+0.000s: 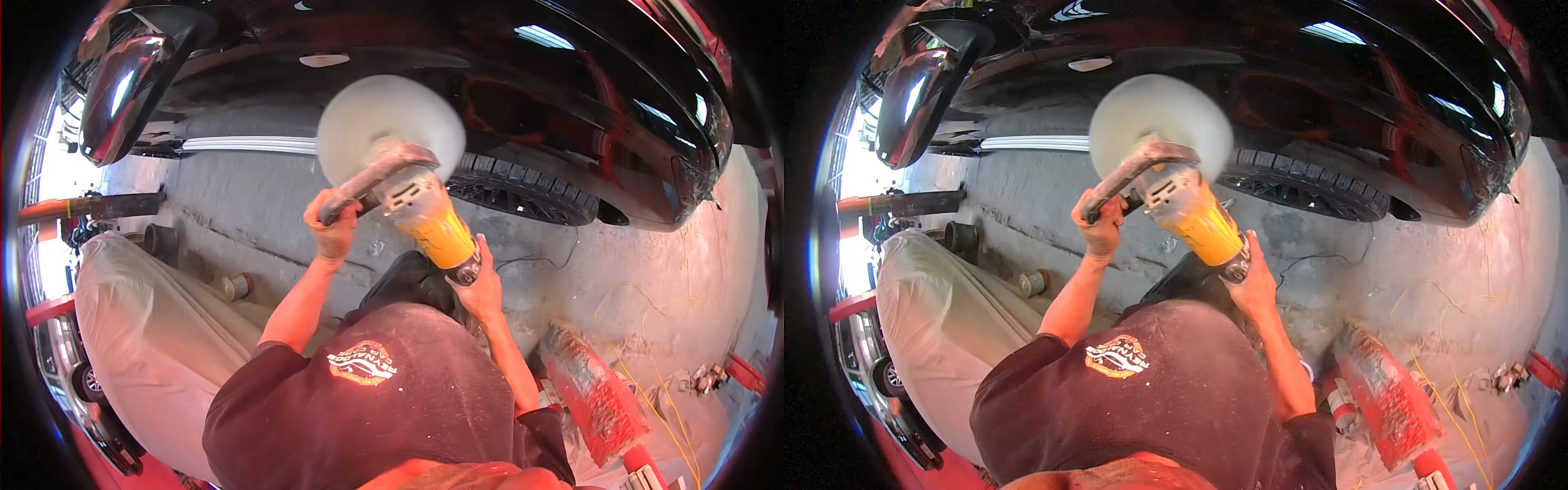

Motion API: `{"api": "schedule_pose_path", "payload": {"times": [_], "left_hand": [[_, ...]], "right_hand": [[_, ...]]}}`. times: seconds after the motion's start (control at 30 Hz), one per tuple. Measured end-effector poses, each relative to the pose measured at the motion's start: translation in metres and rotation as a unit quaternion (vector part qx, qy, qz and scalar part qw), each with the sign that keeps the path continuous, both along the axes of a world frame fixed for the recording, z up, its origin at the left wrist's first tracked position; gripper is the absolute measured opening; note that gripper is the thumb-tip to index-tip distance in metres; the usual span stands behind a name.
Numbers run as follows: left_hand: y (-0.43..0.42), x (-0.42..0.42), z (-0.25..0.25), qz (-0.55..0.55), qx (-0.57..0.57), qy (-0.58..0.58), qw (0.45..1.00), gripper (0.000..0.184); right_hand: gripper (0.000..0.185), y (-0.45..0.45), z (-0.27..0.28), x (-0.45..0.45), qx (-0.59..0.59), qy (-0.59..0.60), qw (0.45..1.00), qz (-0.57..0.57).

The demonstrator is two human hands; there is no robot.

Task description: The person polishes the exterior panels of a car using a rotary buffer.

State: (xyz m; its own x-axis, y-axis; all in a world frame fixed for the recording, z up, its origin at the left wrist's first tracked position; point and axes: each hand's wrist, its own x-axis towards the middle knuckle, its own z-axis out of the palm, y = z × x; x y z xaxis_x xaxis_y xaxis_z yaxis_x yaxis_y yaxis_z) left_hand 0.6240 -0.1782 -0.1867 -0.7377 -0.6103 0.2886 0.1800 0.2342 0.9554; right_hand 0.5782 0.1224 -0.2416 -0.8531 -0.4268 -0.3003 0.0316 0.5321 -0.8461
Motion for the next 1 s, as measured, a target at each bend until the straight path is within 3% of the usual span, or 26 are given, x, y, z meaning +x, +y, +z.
{"api": "schedule_pose_path", "payload": {"times": [0.07,0.17,0.3,0.33,0.4,0.57,0.73,0.83,0.87,1.0], "left_hand": [[-0.002,0.005,0.006,0.031,0.085,0.015,0.996,0.013],[-0.013,0.015,0.007,0.047,0.034,-0.038,0.998,0.014],[0.002,0.002,0.006,0.037,-0.079,0.034,0.996,0.019],[-0.003,-0.008,0.020,-0.046,-0.136,0.041,0.989,0.019],[-0.012,-0.029,0.026,-0.161,-0.115,0.062,0.978,0.021],[-0.058,-0.072,0.022,-0.338,-0.080,0.119,0.930,0.021],[-0.097,-0.075,0.022,-0.434,-0.116,0.061,0.891,0.023],[-0.147,-0.065,0.017,-0.449,-0.153,0.055,0.879,0.025],[-0.161,-0.058,0.012,-0.452,-0.160,0.054,0.876,0.025],[-0.209,-0.040,0.001,-0.473,-0.178,0.030,0.862,0.026]], "right_hand": [[0.112,-0.007,0.004,-0.004,0.020,0.002,0.999,0.035],[0.112,-0.018,0.008,-0.006,0.022,-0.054,0.998,0.035],[0.113,-0.007,0.002,0.008,-0.004,-0.002,1.000,-0.025],[0.114,-0.004,-0.008,0.016,-0.008,0.033,0.998,-0.050],[0.116,-0.006,-0.020,0.035,-0.013,0.084,0.991,-0.106],[0.120,-0.067,-0.034,0.085,0.002,0.120,0.962,-0.245],[0.110,-0.134,-0.056,0.136,-0.001,0.055,0.938,-0.343],[0.109,-0.205,-0.065,0.165,-0.113,0.025,0.916,-0.384],[0.107,-0.218,-0.084,0.182,-0.078,0.033,0.925,-0.370],[0.109,-0.280,-0.061,0.198,-0.047,-0.018,0.926,-0.375]]}}
